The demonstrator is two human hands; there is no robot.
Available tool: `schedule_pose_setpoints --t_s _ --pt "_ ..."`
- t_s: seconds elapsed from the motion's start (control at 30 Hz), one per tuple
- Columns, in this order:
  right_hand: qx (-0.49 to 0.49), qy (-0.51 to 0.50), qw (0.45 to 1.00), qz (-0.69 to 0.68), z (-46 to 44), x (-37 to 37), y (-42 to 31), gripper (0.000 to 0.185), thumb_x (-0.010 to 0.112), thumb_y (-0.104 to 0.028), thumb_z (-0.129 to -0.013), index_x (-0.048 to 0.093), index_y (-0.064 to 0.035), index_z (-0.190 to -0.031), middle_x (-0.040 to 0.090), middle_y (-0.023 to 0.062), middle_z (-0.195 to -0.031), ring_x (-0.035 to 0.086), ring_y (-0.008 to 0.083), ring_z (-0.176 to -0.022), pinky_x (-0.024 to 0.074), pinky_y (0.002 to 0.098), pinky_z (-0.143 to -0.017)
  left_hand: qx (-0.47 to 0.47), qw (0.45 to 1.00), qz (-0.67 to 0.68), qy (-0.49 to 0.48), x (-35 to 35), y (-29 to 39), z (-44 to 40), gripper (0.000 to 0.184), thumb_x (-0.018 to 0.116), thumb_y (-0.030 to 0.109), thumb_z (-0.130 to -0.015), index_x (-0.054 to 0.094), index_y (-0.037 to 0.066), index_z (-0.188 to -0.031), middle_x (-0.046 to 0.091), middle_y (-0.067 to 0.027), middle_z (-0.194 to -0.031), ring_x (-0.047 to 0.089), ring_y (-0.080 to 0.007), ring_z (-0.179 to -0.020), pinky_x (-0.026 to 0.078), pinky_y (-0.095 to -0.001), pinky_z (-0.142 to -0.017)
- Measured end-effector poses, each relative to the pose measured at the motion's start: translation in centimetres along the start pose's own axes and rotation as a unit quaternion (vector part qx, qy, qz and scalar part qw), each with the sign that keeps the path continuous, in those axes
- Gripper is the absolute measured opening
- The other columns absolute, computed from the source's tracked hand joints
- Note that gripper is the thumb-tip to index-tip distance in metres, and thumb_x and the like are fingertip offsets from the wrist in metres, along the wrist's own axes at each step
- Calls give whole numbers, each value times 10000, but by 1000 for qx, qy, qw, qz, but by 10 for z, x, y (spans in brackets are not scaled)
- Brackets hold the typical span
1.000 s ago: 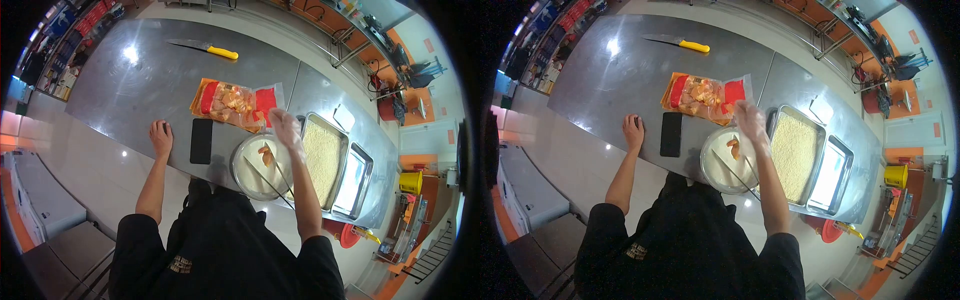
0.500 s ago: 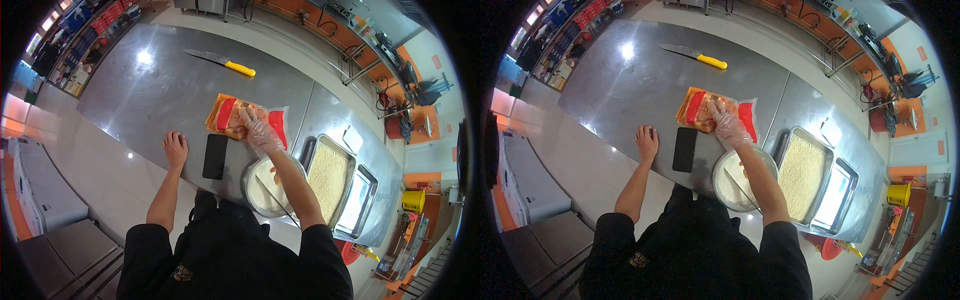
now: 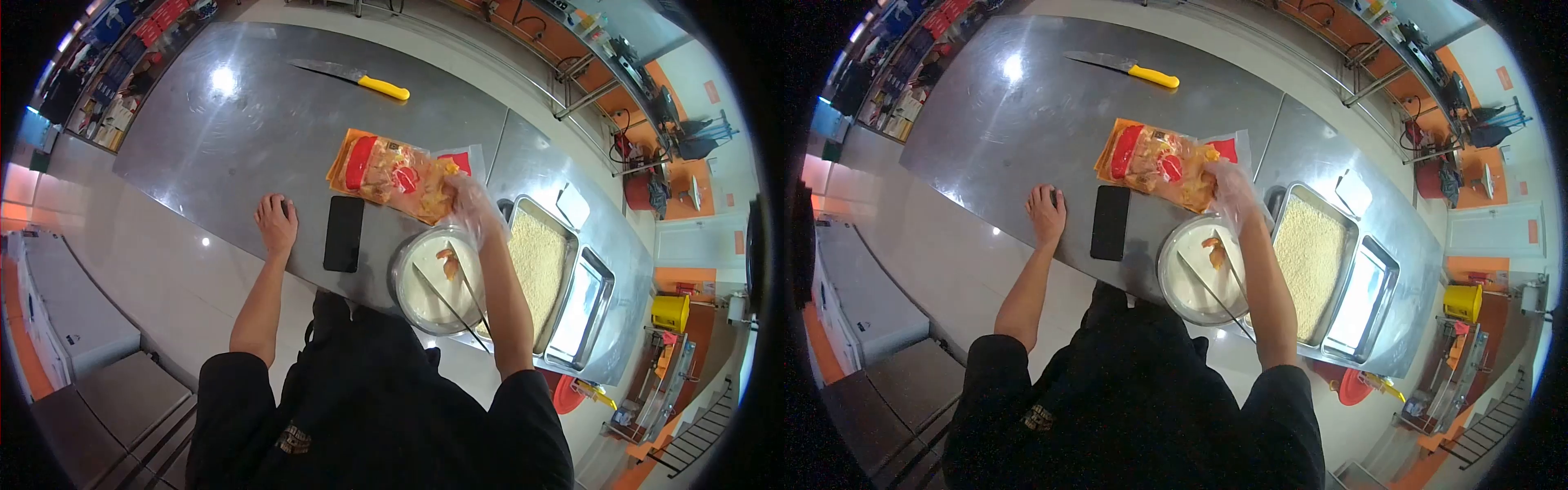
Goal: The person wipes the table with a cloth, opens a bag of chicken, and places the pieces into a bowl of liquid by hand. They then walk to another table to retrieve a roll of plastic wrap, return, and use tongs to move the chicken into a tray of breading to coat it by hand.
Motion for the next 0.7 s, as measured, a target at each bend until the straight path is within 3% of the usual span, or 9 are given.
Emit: schedule_pose_setpoints --t_s 0.1,0.2,0.27,0.3,0.37,0.47,0.53,0.6,0.7 --pt "-44 -83 971 221 61 8 -15 238 514 -175 -853 553 14 -993 606 71 -872 590 149 -774 476 271 -710 -15 1000 -11 -9 2 -1 2 175 561 201 -814 507 79 -927 502 -100 -1024 472 -276 -1018 343 -416 -874" --pt "-13 -143 968 205 116 8 5 273 551 -230 -832 573 3 -973 609 48 -831 583 140 -750 461 298 -681 -2 1000 -13 -5 2 -2 2 177 561 202 -813 506 80 -929 501 -96 -1020 470 -276 -1019 341 -415 -877" --pt "-95 -77 897 424 117 -17 49 245 564 -227 -811 608 -5 -904 621 93 -742 608 177 -663 476 317 -616 1 1000 -10 0 3 -2 2 184 562 207 -813 505 82 -935 499 -91 -1018 465 -272 -1028 338 -417 -878" --pt "-95 -76 897 424 128 -11 53 245 564 -227 -811 608 -5 -904 621 93 -742 608 177 -663 476 317 -616 2 1000 -8 0 3 -1 2 184 562 207 -813 505 82 -935 499 -91 -1018 465 -272 -1028 338 -417 -878" --pt "-134 -78 789 595 146 6 63 195 572 -212 -793 609 -20 -792 590 148 -661 605 257 -600 477 352 -551 -12 1000 -9 -5 2 0 2 185 562 212 -814 505 84 -935 498 -86 -1016 461 -269 -1033 337 -419 -878" --pt "-228 -80 729 641 159 12 76 204 605 -206 -774 610 -11 -832 602 150 -682 624 251 -661 469 361 -601 -6 1000 -16 3 3 0 2 183 561 213 -813 504 87 -932 498 -82 -1017 459 -270 -1034 338 -421 -875" --pt "-199 -85 719 660 160 10 76 181 588 -198 -789 614 -36 -865 622 145 -747 619 278 -694 465 362 -609 -3 1000 -16 0 3 -1 3 181 560 212 -814 504 86 -931 497 -83 -1015 459 -271 -1033 338 -421 -873" --pt "-328 -99 608 716 152 8 68 170 562 -194 -813 617 -71 -916 627 137 -819 614 271 -742 469 358 -625 -2 1000 -14 -1 2 -1 3 180 558 212 -815 504 84 -931 497 -84 -1013 459 -273 -1033 338 -421 -871" --pt "-378 -20 562 736 119 -3 40 142 516 -190 -849 593 -98 -926 620 106 -856 610 255 -731 479 361 -603 -6 1000 -11 -11 2 -1 2 180 556 214 -818 505 82 -929 495 -91 -1009 459 -275 -1033 337 -420 -869"
Point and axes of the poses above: each hand's wrist, its own z-axis away from the middle knuckle, its own x-axis out of the palm, y = z × x, the point moved 3 cm from there along -z, towards the middle knuckle
